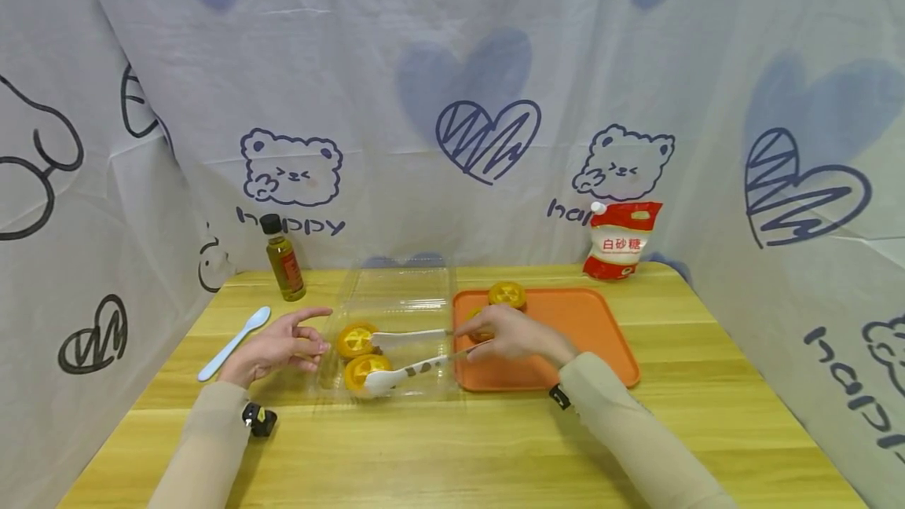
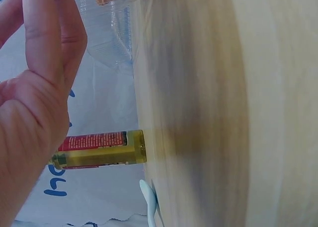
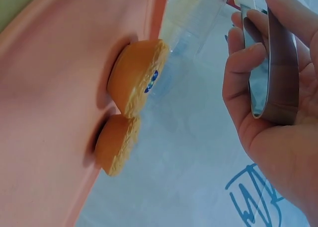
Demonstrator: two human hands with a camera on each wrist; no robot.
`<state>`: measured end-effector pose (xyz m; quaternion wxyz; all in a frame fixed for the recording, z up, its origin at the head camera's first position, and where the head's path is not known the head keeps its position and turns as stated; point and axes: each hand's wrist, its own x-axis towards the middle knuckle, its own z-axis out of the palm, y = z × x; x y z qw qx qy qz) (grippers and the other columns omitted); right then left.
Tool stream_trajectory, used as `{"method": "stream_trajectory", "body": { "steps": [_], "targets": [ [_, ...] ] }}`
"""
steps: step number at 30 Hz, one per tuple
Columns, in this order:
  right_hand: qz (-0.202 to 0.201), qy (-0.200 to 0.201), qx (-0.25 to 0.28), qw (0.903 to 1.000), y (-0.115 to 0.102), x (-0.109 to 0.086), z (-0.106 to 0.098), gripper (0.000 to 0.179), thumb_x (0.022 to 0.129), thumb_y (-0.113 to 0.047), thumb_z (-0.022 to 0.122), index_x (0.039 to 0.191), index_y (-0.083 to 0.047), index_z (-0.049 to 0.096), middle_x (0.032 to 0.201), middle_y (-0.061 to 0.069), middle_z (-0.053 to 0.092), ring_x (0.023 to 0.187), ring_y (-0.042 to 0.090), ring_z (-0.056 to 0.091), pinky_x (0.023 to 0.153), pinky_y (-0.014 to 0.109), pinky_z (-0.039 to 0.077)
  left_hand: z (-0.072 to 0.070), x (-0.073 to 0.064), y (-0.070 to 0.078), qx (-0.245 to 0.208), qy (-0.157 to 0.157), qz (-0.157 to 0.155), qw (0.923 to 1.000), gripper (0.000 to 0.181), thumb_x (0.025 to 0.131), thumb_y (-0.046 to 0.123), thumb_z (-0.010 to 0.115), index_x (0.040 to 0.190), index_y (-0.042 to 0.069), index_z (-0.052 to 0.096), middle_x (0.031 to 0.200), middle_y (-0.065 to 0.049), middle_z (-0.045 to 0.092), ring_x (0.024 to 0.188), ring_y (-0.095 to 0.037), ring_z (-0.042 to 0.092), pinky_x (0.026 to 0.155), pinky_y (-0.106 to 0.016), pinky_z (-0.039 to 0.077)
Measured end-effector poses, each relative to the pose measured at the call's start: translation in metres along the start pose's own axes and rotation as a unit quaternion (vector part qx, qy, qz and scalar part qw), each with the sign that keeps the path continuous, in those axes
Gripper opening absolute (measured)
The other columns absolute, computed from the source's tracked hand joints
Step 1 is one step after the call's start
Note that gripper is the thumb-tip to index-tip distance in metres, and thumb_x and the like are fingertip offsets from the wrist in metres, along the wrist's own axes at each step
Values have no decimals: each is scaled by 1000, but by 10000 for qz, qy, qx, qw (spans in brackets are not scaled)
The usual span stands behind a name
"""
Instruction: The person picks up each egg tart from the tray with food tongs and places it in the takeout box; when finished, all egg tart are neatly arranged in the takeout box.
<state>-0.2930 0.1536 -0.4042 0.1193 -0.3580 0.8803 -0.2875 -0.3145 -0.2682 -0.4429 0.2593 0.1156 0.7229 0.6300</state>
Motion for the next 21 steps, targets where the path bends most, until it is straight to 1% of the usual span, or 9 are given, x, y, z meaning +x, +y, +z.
{"method": "stream_trajectory", "body": {
  "steps": [1,4,6,9,10,13,16,19,21],
  "targets": [
    [-21,-13,33,10000,0,0,-1,41,88,-23,75,128,-15,67,111,-1,72,81,10,56,74,26,51,0,0,0,0,-5,-2,10000,79,93,-1,62,155,4,14,90,-5,61,74,-18,65,69,-33,63],
    [-52,8,44,10000,1,-2,-2,40,87,-19,75,126,-13,68,117,6,70,93,14,59,83,31,53,0,0,0,14,-1,-8,10000,79,93,-1,62,155,5,14,90,-5,61,74,-17,65,69,-33,63],
    [-68,12,-27,10000,2,-2,-1,38,87,-18,75,125,-13,69,115,6,70,88,17,56,77,29,49,0,0,0,20,4,-3,10000,79,93,0,62,155,5,15,90,-5,61,74,-18,65,70,-33,63],
    [-38,7,-155,9999,3,-1,1,35,88,-18,74,123,-14,70,104,0,70,80,15,48,71,25,42,0,0,0,36,11,-4,10000,79,93,0,62,155,5,15,90,-5,61,74,-18,65,70,-33,63],
    [-22,10,-188,9998,3,-1,2,34,88,-18,74,122,-15,71,96,-1,68,76,15,45,69,24,39,0,0,0,38,14,-15,10000,79,93,0,63,155,5,15,90,-5,61,75,-18,65,70,-33,63],
    [52,-11,-180,9998,2,1,4,34,89,-19,73,122,-16,71,73,-3,51,66,13,37,63,22,32,-1,0,0,59,28,-49,10000,79,93,0,63,155,6,15,91,-5,61,75,-18,66,71,-33,63],
    [60,33,-207,9998,2,1,6,34,88,-19,74,122,-16,71,67,-2,37,63,12,33,60,22,28,-1,0,0,88,40,-61,9999,80,93,1,64,155,5,15,92,-5,61,76,-19,66,71,-34,63],
    [39,128,-310,9994,0,2,8,34,88,-19,74,122,-17,71,69,-3,40,66,12,35,62,23,30,-1,-1,1,109,42,-46,9999,81,93,2,64,156,5,14,92,-5,61,76,-19,66,71,-35,63],
    [44,204,-379,9991,-1,2,10,33,89,-20,73,122,-17,71,77,-4,51,73,12,40,67,24,33,0,-1,1,109,54,-51,9999,81,93,2,64,156,5,14,91,-5,61,76,-18,65,71,-34,63]
  ]
}}
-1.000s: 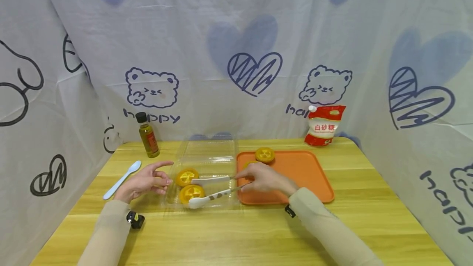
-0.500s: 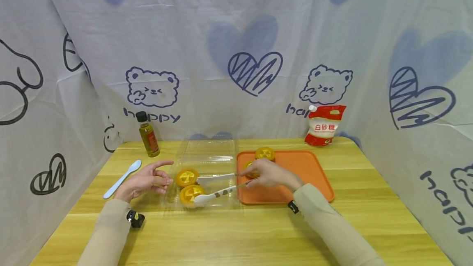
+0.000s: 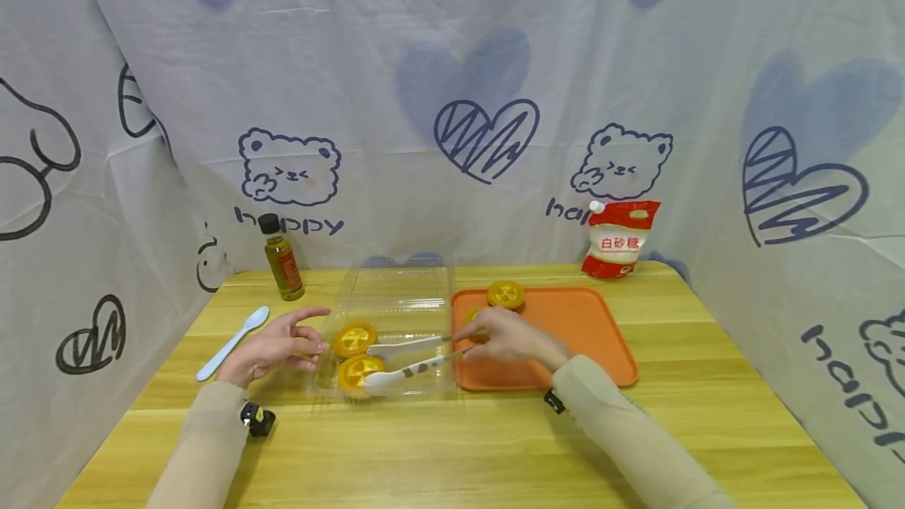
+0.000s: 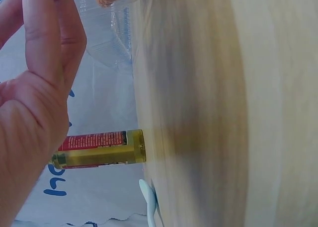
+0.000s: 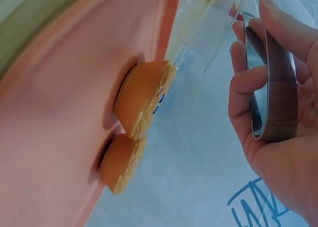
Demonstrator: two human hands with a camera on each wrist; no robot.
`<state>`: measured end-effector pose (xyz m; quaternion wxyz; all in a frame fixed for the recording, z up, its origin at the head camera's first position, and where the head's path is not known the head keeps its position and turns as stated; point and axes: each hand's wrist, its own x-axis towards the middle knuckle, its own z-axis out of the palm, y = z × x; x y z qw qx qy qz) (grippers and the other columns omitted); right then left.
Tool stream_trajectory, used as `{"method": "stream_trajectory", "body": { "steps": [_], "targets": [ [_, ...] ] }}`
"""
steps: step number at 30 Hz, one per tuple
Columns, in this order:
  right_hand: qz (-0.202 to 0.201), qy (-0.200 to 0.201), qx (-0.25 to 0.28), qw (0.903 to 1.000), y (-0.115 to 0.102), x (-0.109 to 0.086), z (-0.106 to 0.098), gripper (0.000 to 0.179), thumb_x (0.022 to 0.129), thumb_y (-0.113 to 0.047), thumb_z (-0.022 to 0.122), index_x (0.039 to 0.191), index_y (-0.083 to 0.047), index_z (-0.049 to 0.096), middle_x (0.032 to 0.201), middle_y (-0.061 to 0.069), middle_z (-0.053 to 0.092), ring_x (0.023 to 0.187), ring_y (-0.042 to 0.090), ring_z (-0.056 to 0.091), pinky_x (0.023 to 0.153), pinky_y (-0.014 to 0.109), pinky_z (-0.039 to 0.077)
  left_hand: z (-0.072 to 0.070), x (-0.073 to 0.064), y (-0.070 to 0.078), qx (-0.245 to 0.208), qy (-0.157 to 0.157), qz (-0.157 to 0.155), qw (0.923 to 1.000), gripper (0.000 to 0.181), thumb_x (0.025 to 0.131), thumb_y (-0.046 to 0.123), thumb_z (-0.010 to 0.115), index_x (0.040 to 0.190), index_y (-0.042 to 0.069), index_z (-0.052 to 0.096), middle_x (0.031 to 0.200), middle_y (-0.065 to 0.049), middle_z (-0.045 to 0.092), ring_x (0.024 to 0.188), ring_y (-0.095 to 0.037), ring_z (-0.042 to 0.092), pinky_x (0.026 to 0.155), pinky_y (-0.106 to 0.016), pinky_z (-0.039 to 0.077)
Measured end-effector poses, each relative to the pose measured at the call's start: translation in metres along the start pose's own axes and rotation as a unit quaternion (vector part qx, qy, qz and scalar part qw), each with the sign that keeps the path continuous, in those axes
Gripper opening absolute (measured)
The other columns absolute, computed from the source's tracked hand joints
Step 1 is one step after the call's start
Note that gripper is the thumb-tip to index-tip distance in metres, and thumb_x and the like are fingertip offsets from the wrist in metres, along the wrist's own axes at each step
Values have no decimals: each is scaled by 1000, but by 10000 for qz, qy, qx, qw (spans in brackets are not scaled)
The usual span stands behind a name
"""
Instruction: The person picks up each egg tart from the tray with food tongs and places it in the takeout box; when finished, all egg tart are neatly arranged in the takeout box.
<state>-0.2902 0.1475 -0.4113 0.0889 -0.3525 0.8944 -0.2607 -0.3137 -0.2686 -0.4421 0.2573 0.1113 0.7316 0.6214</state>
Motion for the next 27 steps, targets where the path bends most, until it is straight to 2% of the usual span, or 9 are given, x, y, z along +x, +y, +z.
{"method": "stream_trajectory", "body": {
  "steps": [5,10,13,17,20,23,27],
  "targets": [
    [-12,56,-15,10000,-3,1,2,34,89,-21,73,122,-18,71,97,1,65,80,14,45,71,27,38,1,0,0,-1,-9,41,10000,80,93,1,63,155,3,13,91,-5,60,74,-17,65,70,-34,63],
    [-12,-76,101,9999,-4,0,-1,36,89,-20,73,125,-15,69,107,3,69,75,14,45,69,26,39,0,0,0,-33,0,49,10000,79,93,1,63,155,4,14,91,-6,60,76,-19,65,70,-32,63],
    [-87,-114,270,9995,-2,-1,-4,38,89,-20,73,126,-13,68,115,5,70,82,16,54,78,32,51,0,0,0,-42,-5,29,10000,79,93,1,63,155,4,14,91,-6,61,76,-18,65,70,-32,63],
    [-147,-92,436,9989,0,-2,-8,38,89,-17,73,126,-11,67,123,9,68,104,24,59,95,46,53,0,1,-1,-64,-16,16,10000,79,93,1,63,155,4,13,91,-5,61,75,-18,65,69,-33,63],
    [-113,-78,439,9989,3,-4,-11,38,89,-18,73,127,-13,67,124,7,68,104,25,60,93,41,53,0,1,-1,-76,-15,19,10000,79,93,1,63,155,4,14,90,-5,61,74,-17,65,69,-33,63],
    [-27,9,515,9987,8,-8,-11,37,89,-20,73,126,-16,68,122,4,69,98,21,60,86,35,54,-1,1,-2,-74,-22,20,10000,80,93,1,64,155,5,14,90,-5,61,74,-17,65,70,-34,63],
    [67,190,702,9973,15,-14,-10,37,88,-20,74,125,-17,69,124,3,69,100,21,61,87,35,54,-1,1,-2,-70,-34,38,10000,80,93,2,64,155,5,15,90,-5,61,73,-17,65,69,-33,63]
  ]
}}
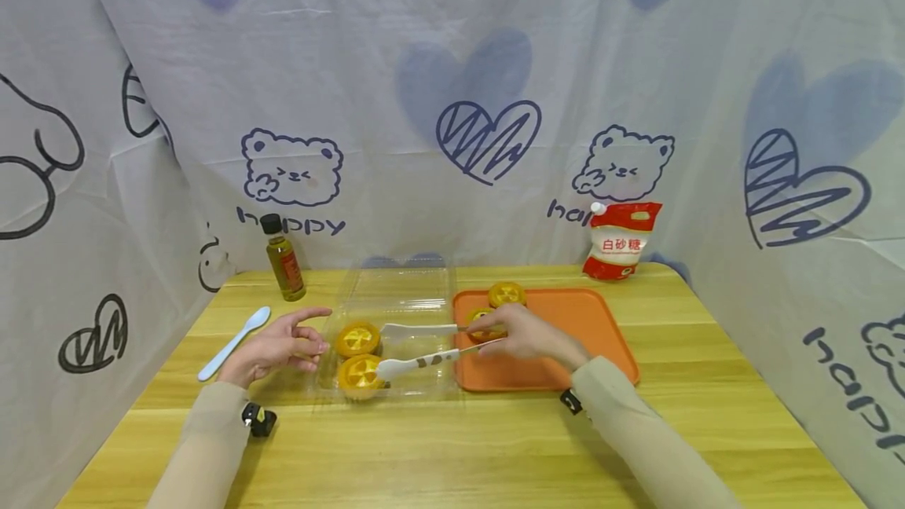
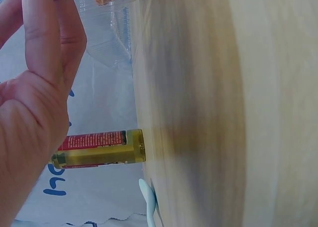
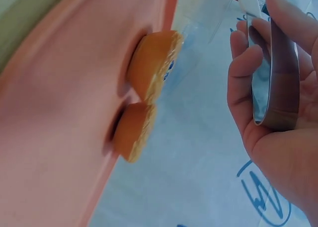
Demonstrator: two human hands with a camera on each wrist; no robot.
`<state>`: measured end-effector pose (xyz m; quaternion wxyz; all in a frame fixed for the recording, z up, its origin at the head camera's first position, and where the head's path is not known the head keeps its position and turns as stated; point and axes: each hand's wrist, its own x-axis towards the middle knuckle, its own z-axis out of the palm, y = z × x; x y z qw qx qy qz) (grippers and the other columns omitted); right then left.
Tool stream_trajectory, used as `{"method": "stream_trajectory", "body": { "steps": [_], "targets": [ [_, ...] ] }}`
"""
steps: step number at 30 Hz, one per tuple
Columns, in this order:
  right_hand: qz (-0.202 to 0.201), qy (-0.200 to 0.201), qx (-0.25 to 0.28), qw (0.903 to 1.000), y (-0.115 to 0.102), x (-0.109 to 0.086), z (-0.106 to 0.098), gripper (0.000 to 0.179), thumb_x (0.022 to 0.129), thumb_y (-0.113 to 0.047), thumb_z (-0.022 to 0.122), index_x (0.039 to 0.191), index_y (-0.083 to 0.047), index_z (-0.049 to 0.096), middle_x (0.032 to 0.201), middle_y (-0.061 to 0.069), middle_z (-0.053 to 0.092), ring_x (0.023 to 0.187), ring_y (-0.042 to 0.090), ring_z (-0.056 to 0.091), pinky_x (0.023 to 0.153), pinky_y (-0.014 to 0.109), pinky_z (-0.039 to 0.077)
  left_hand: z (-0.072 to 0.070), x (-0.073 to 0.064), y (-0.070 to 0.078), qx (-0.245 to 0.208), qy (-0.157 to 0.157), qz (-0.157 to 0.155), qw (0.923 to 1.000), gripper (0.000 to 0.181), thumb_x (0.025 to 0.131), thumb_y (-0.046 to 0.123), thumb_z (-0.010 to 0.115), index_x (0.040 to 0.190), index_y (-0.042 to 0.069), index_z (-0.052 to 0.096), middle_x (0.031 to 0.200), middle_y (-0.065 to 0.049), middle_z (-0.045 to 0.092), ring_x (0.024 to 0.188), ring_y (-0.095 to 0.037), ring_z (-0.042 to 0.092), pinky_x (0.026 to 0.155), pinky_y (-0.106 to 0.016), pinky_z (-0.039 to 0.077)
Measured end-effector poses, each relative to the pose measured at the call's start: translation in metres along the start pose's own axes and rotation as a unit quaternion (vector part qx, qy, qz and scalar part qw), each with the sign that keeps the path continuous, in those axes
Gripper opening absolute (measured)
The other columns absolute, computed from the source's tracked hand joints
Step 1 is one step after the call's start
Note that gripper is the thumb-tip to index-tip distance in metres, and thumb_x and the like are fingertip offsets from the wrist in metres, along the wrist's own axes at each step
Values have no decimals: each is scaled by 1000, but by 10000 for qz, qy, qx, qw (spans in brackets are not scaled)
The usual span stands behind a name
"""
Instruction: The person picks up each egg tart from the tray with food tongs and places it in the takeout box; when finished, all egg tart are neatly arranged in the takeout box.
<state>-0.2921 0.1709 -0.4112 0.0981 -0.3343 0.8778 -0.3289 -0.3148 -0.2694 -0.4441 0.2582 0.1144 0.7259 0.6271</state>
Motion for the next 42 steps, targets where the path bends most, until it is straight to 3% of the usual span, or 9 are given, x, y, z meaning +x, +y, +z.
{"method": "stream_trajectory", "body": {
  "steps": [3,8,16,25,32,35,39,42],
  "targets": [
    [-6,222,-6,9998,6,-4,-1,40,88,-19,75,127,-15,68,124,6,68,98,20,61,86,33,55,0,0,0,-9,-2,7,10000,80,93,2,64,155,4,15,91,-5,61,74,-18,65,69,-33,63],
    [55,550,-97,9984,14,-13,-6,42,87,-17,75,128,-11,67,117,8,71,80,17,56,68,24,51,0,-1,0,-27,10,1,10000,79,93,1,63,155,4,14,90,-5,61,75,-18,65,69,-32,63],
    [259,859,26,9960,23,-28,-13,43,85,-19,77,126,-10,68,93,-4,71,82,14,59,71,25,51,0,0,-1,-17,14,5,10000,80,92,1,64,155,4,15,90,-5,62,75,-18,65,70,-32,63],
    [593,1063,136,9925,34,-43,-18,43,86,-21,77,127,-12,67,99,-4,71,86,17,59,73,26,51,-1,1,-4,-29,-13,28,10000,80,92,3,66,155,5,17,92,-7,62,76,-18,66,70,-32,63],
    [795,1327,37,9880,44,-54,-24,44,85,-19,77,128,-14,67,92,-4,71,80,18,58,69,24,48,1,-1,-3,-81,-20,54,10000,82,91,3,66,155,4,15,95,-12,63,77,-19,67,69,-32,63],
    [816,1414,-27,9866,50,-57,-26,43,86,-19,77,127,-12,67,93,-3,72,82,15,59,73,27,50,1,-1,-3,-95,-31,69,9999,82,91,3,66,155,4,15,95,-13,63,77,-20,67,70,-32,63],
    [835,1472,30,9856,57,-62,-28,42,86,-17,76,126,-9,67,105,6,74,86,14,62,87,41,54,0,0,-3,-79,-39,72,9999,81,92,3,66,155,5,15,95,-12,63,77,-19,66,70,-33,63],
    [886,1462,210,9851,62,-66,-30,41,86,-14,75,126,-6,67,117,13,71,90,15,63,97,51,51,0,1,-2,-56,-45,64,10000,81,92,3,65,155,5,15,93,-10,62,76,-18,66,70,-33,63]
  ]
}}
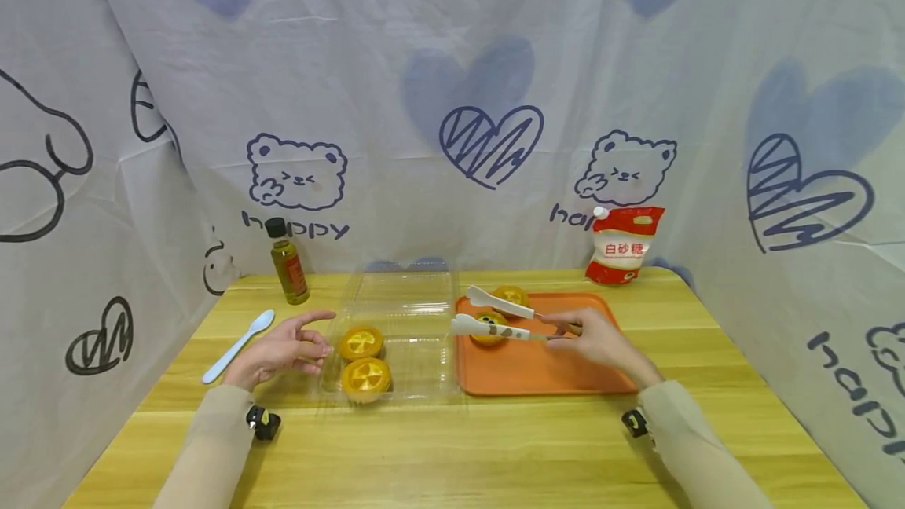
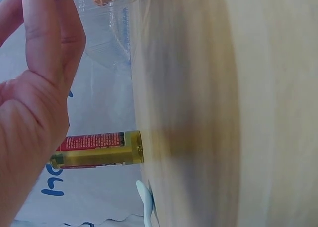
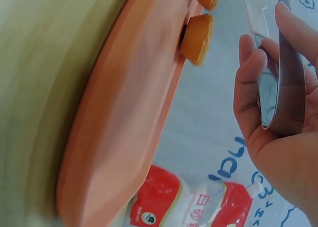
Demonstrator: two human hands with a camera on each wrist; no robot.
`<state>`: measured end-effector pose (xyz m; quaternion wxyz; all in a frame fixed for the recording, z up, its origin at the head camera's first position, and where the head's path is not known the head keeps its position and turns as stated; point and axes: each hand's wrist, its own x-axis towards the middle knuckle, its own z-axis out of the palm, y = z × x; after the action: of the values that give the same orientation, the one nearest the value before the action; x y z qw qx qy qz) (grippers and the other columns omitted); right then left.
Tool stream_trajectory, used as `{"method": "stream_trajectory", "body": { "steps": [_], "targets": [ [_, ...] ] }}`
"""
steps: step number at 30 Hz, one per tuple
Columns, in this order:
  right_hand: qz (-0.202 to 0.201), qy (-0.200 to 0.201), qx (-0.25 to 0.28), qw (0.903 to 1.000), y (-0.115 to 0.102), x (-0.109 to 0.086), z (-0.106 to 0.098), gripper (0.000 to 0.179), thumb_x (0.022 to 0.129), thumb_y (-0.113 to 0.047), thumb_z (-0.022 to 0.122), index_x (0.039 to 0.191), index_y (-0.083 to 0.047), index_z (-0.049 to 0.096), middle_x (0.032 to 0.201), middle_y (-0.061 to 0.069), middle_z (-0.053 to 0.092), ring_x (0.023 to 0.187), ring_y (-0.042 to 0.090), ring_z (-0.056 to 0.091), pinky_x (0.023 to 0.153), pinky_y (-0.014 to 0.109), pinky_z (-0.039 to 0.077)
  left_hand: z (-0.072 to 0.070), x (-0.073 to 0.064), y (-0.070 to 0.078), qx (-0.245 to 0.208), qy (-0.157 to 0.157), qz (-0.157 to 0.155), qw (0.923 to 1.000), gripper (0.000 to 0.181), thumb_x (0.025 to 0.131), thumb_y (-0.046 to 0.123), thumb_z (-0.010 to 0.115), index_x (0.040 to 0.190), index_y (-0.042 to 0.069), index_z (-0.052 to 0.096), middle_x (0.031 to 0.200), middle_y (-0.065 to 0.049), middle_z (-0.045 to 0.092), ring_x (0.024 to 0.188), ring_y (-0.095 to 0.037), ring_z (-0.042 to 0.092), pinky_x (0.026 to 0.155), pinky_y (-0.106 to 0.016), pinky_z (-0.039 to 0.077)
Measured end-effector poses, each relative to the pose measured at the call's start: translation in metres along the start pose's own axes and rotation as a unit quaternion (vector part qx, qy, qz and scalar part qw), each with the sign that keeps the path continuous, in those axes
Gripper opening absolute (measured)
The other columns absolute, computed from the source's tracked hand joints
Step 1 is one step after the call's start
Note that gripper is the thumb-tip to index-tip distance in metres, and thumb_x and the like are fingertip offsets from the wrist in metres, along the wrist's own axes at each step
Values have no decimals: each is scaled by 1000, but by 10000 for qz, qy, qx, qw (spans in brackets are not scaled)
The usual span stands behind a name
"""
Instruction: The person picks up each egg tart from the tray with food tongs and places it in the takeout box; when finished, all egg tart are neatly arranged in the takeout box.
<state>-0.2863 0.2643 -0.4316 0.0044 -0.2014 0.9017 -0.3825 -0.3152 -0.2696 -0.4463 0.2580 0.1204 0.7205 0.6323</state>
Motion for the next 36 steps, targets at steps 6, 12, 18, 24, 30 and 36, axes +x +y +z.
{"method": "stream_trajectory", "body": {
  "steps": [6,12,18,24,30,36],
  "targets": [
    [275,-66,132,9995,9,-5,-7,44,87,-13,74,129,-3,64,122,16,68,95,17,64,100,52,50,0,1,1,42,20,-3,10000,80,92,3,65,155,6,16,90,-6,61,74,-17,65,69,-32,63],
    [494,-110,-16,9987,15,-6,-11,45,87,-15,74,131,-7,64,120,13,68,95,18,62,90,39,54,0,2,1,30,46,-28,10000,80,92,3,65,155,6,16,89,-4,61,74,-16,65,69,-31,62],
    [429,-162,-252,9986,20,-5,-12,44,87,-17,74,129,-6,64,125,14,67,101,24,61,91,43,54,1,1,1,42,46,-11,10000,81,92,3,66,155,5,16,89,-4,61,74,-16,65,69,-32,63],
    [487,-215,-350,9980,20,-5,-14,45,87,-19,75,129,-6,65,121,13,68,96,20,59,85,35,54,1,1,0,3,43,-29,10000,82,91,3,66,155,5,15,89,-5,61,75,-17,66,69,-33,63],
    [644,-380,-368,9965,16,-6,-18,45,87,-21,75,128,-6,66,122,13,67,99,23,58,91,43,53,0,1,-1,-6,30,11,10000,82,92,3,66,155,4,14,89,-4,60,75,-17,66,69,-32,63],
    [534,-470,-477,9963,17,-6,-21,44,87,-24,75,126,-6,67,126,11,67,113,31,60,99,53,49,-1,1,-2,10,22,16,10000,81,92,3,66,155,5,15,90,-5,62,74,-17,66,69,-32,63]
  ]
}}
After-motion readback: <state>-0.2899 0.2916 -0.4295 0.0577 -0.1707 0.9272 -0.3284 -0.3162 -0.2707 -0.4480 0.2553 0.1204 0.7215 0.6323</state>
